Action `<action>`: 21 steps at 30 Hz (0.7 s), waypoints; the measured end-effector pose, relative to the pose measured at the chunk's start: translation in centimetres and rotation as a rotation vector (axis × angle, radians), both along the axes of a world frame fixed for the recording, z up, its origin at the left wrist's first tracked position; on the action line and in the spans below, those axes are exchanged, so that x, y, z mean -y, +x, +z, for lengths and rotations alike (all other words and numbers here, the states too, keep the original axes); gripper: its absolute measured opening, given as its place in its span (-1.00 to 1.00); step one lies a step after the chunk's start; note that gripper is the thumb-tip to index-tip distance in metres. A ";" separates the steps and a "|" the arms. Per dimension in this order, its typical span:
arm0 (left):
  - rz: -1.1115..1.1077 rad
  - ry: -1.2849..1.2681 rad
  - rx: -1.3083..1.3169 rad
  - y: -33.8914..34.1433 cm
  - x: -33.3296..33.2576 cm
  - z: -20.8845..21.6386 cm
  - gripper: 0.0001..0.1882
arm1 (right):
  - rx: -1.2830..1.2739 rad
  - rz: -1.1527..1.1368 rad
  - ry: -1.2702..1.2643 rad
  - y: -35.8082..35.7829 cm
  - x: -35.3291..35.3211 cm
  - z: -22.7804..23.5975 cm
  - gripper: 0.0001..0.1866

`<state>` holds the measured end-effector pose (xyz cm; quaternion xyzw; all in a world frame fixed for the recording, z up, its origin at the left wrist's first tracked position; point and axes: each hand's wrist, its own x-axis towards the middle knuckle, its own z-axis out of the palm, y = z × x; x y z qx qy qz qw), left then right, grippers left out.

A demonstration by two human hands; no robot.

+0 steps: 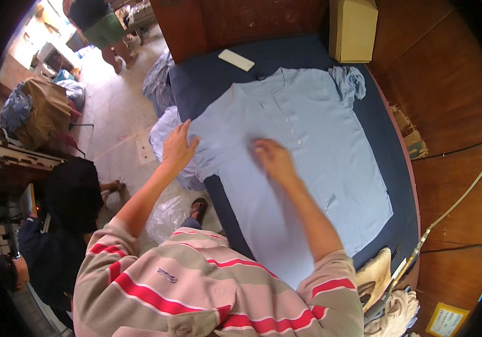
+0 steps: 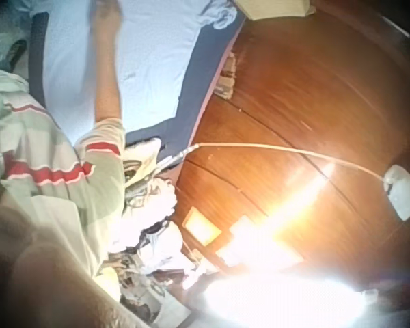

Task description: The person irons a blue shirt using a steam iron, smoothing out the front panels and the sleeves on a work surface.

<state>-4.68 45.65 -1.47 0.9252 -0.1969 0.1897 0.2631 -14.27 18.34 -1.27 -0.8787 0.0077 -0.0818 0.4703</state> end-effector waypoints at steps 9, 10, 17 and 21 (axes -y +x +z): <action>-0.402 -0.006 -0.765 5.6 1.2 6.1 -0.73 | -0.351 -0.343 0.616 9.1 -11.8 -1.6 -0.62; -0.428 -0.075 -0.797 6.5 1.3 6.7 -0.73 | -0.272 -0.379 0.482 9.2 -12.3 -2.2 -0.68; -0.601 0.062 -0.338 19.9 18.8 4.0 -0.45 | -0.393 -0.485 0.445 8.6 -14.4 0.0 -0.80; -0.526 0.217 -0.327 21.7 29.3 1.4 -0.49 | -0.377 -0.555 0.501 6.1 -15.1 -0.6 -0.81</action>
